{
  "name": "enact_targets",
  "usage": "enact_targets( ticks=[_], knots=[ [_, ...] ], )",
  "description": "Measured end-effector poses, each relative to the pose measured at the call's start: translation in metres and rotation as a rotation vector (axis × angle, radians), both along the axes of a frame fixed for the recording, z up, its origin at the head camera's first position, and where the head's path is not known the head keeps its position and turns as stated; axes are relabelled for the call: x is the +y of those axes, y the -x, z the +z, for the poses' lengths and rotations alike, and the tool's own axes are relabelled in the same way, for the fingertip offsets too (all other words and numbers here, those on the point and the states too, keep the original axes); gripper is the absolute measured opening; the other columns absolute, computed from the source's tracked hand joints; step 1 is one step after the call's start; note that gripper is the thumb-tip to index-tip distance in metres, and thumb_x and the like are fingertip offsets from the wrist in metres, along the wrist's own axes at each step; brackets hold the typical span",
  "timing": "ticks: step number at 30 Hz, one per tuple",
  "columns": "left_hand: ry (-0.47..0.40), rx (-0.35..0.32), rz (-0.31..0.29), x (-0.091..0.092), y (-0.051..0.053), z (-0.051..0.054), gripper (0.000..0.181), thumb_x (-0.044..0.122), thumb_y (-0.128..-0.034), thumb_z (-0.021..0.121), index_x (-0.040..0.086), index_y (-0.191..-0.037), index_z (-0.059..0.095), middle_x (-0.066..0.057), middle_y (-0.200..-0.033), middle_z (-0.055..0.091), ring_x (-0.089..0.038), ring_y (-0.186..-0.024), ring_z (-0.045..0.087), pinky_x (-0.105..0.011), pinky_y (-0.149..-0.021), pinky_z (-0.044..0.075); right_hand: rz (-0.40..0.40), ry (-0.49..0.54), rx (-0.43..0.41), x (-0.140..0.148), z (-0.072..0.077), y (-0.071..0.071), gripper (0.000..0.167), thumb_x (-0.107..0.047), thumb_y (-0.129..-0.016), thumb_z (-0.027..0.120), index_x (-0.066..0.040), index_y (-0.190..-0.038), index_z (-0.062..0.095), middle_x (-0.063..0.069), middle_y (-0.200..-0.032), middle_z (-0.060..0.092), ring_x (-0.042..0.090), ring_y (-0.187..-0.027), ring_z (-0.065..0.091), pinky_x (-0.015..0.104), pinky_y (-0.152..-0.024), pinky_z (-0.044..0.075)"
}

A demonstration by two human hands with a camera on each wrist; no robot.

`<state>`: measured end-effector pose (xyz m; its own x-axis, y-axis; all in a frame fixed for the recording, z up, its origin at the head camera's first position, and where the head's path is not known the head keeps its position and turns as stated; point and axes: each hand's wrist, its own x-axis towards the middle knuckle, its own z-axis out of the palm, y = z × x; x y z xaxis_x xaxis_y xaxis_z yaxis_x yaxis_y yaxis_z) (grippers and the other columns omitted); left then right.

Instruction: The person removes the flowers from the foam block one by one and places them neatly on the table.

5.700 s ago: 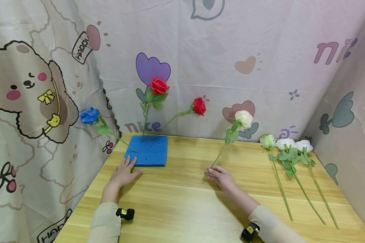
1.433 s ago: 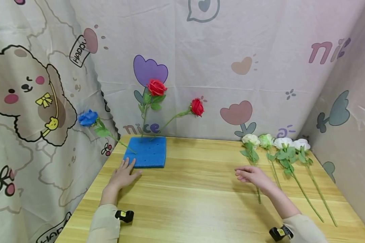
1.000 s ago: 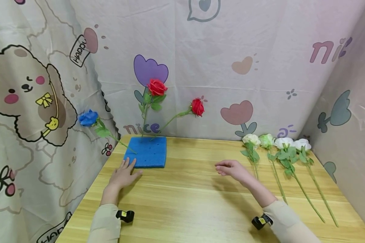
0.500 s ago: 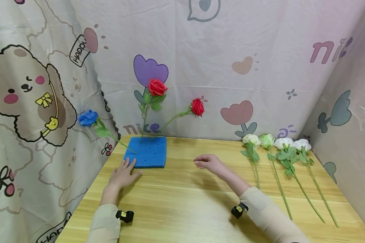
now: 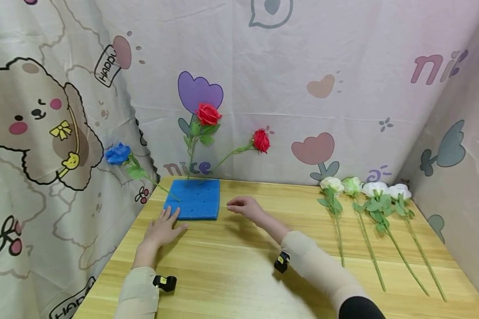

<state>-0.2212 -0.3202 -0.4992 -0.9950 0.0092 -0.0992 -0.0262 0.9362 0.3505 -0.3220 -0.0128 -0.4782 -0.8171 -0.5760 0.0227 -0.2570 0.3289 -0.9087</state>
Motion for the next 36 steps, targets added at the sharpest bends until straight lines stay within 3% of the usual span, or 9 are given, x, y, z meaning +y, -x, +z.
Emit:
enact_targets(
  ticks=[7,16,23,36],
  knots=[
    [0.003,-0.003,-0.001,0.000,0.000,0.001,0.081,0.058,-0.0971,0.045,0.009,-0.156,0.019,-0.028,-0.161,0.008,-0.049,-0.148,0.005,-0.078,-0.108,0.007,0.024,-0.003,0.078,-0.042,-0.006,0.010,0.035,-0.025,-0.095,0.065,-0.002,-0.120,0.068,0.009,-0.116,0.071,0.020,-0.106,0.065,0.030,-0.091,0.054],
    [0.006,0.008,0.006,0.003,0.000,0.002,0.080,0.058,-0.0974,0.044,0.009,-0.156,0.021,-0.027,-0.161,0.008,-0.048,-0.148,0.006,-0.077,-0.109,0.008,-0.026,-0.028,0.059,-0.082,-0.013,0.025,0.036,-0.029,-0.094,0.065,-0.009,-0.124,0.067,0.005,-0.122,0.069,0.019,-0.113,0.063,0.032,-0.098,0.052],
    [0.014,0.018,0.010,0.002,-0.003,0.002,0.079,0.057,-0.0977,0.045,0.008,-0.156,0.022,-0.028,-0.160,0.010,-0.049,-0.148,0.007,-0.077,-0.109,0.009,-0.008,-0.063,0.072,-0.103,-0.012,0.032,0.037,-0.028,-0.095,0.063,-0.008,-0.126,0.066,0.006,-0.121,0.069,0.019,-0.110,0.063,0.032,-0.097,0.052],
    [-0.007,0.024,0.017,0.002,-0.002,-0.002,0.080,0.058,-0.0967,0.045,0.009,-0.156,0.023,-0.026,-0.161,0.010,-0.048,-0.149,0.006,-0.078,-0.108,0.010,-0.070,-0.009,0.013,-0.148,-0.020,0.029,0.034,-0.027,-0.094,0.065,-0.009,-0.123,0.068,0.004,-0.122,0.070,0.018,-0.112,0.064,0.033,-0.096,0.054]
  ],
)
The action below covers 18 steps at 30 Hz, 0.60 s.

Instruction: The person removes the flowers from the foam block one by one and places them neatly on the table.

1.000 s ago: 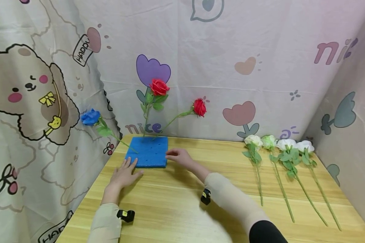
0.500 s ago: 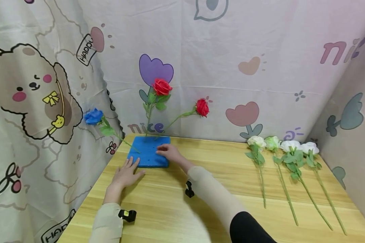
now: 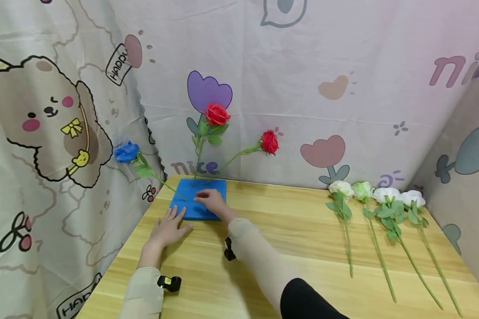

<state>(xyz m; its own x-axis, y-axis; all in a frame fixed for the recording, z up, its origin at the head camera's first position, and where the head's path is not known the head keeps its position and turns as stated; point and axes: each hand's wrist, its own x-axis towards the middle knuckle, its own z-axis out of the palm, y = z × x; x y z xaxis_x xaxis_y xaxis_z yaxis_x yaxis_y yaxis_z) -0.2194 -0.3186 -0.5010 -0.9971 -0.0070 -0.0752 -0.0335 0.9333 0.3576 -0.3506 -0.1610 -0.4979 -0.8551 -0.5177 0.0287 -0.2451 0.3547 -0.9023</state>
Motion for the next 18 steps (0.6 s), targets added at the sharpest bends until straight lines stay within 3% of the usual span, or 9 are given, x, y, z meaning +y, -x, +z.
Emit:
enact_targets(
  ticks=[12,18],
  knots=[
    [0.014,-0.003,0.014,0.000,0.000,-0.001,0.078,0.057,-0.0973,0.045,0.009,-0.155,0.024,-0.026,-0.161,0.010,-0.048,-0.149,0.006,-0.077,-0.109,0.010,-0.006,0.000,-0.035,-0.035,0.000,-0.002,0.035,-0.029,-0.094,0.066,-0.014,-0.125,0.068,0.002,-0.123,0.070,0.016,-0.116,0.063,0.033,-0.100,0.052],
    [0.005,-0.008,0.021,0.000,0.000,-0.002,0.079,0.060,-0.0961,0.045,0.010,-0.155,0.026,-0.024,-0.162,0.010,-0.046,-0.149,0.006,-0.077,-0.109,0.010,0.036,-0.024,-0.012,-0.048,0.000,-0.006,0.037,-0.028,-0.095,0.064,-0.013,-0.129,0.065,0.003,-0.128,0.067,0.018,-0.120,0.061,0.034,-0.101,0.050]
  ],
)
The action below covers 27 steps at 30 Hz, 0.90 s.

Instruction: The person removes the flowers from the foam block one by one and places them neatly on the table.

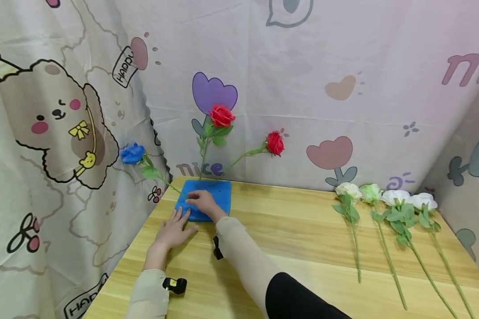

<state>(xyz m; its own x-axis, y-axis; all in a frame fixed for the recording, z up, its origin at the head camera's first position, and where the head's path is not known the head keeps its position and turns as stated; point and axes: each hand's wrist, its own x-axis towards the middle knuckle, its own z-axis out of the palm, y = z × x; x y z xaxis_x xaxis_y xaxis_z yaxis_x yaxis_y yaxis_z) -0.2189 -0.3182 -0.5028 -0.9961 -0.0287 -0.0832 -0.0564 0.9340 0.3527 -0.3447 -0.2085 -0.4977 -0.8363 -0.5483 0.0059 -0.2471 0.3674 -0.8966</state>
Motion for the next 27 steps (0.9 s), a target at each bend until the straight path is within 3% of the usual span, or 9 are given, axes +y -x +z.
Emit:
enact_targets(
  ticks=[10,15,20,27],
  knots=[
    [-0.015,-0.010,0.007,-0.0004,0.0004,-0.0025,0.080,0.061,-0.0955,0.045,0.012,-0.155,0.025,-0.022,-0.163,0.007,-0.044,-0.150,0.003,-0.076,-0.110,0.008,0.082,-0.008,-0.049,-0.0061,0.0013,-0.0005,0.039,-0.024,-0.099,0.057,-0.015,-0.137,0.058,0.003,-0.142,0.057,0.020,-0.133,0.052,0.036,-0.109,0.044],
    [-0.012,-0.019,0.015,0.0003,0.0004,-0.0024,0.080,0.062,-0.0953,0.045,0.013,-0.156,0.024,-0.020,-0.163,0.006,-0.043,-0.151,0.002,-0.076,-0.111,0.008,0.033,0.040,-0.078,-0.0063,-0.0020,-0.0011,0.037,-0.020,-0.098,0.059,-0.014,-0.134,0.061,0.004,-0.133,0.064,0.020,-0.124,0.058,0.037,-0.103,0.049],
    [-0.012,-0.018,0.021,0.0024,0.0002,-0.0024,0.080,0.060,-0.0955,0.046,0.013,-0.156,0.024,-0.021,-0.163,0.006,-0.043,-0.151,0.003,-0.076,-0.110,0.008,-0.001,0.045,-0.039,-0.0065,-0.0043,-0.0027,0.031,-0.018,-0.096,0.062,-0.013,-0.126,0.067,0.004,-0.118,0.070,0.018,-0.110,0.064,0.032,-0.093,0.053],
    [-0.007,-0.006,0.020,0.0023,-0.0011,-0.0003,0.080,0.059,-0.0957,0.047,0.014,-0.156,0.022,-0.022,-0.163,0.007,-0.044,-0.150,0.004,-0.076,-0.111,0.008,-0.048,0.054,0.019,-0.0036,-0.0020,-0.0057,0.020,-0.020,-0.097,0.061,-0.015,-0.108,0.076,0.000,-0.116,0.072,0.018,-0.115,0.063,0.032,-0.098,0.051]
  ],
)
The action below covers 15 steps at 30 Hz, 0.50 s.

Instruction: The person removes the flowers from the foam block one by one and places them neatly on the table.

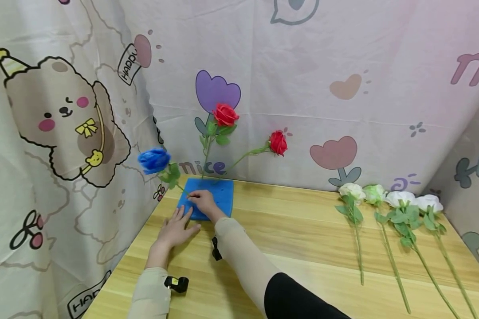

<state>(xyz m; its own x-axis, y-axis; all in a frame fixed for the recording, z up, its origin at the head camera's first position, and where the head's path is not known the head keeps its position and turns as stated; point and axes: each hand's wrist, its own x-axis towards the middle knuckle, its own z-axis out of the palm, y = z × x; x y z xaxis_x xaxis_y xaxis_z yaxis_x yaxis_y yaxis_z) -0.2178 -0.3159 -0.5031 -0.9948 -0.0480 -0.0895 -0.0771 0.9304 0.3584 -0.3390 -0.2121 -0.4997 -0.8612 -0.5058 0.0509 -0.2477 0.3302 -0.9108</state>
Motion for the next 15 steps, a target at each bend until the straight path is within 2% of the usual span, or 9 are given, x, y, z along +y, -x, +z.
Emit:
enact_targets(
  ticks=[6,15],
  knots=[
    [0.002,0.007,-0.001,-0.0003,0.0007,0.0002,0.080,0.059,-0.0959,0.047,0.015,-0.157,0.020,-0.022,-0.163,0.007,-0.044,-0.150,0.004,-0.076,-0.111,0.008,-0.031,-0.004,0.038,0.0017,-0.0008,0.0012,0.022,-0.022,-0.098,0.059,-0.015,-0.109,0.076,-0.001,-0.113,0.074,0.017,-0.117,0.063,0.033,-0.101,0.050],
    [0.002,0.013,0.003,0.0009,0.0003,-0.0004,0.079,0.058,-0.0962,0.047,0.013,-0.156,0.022,-0.023,-0.162,0.009,-0.045,-0.150,0.005,-0.076,-0.111,0.010,-0.052,0.044,0.075,0.0043,-0.0076,0.0006,0.024,-0.024,-0.099,0.055,-0.013,-0.106,0.076,0.000,-0.109,0.074,0.017,-0.111,0.064,0.031,-0.095,0.052]
  ],
)
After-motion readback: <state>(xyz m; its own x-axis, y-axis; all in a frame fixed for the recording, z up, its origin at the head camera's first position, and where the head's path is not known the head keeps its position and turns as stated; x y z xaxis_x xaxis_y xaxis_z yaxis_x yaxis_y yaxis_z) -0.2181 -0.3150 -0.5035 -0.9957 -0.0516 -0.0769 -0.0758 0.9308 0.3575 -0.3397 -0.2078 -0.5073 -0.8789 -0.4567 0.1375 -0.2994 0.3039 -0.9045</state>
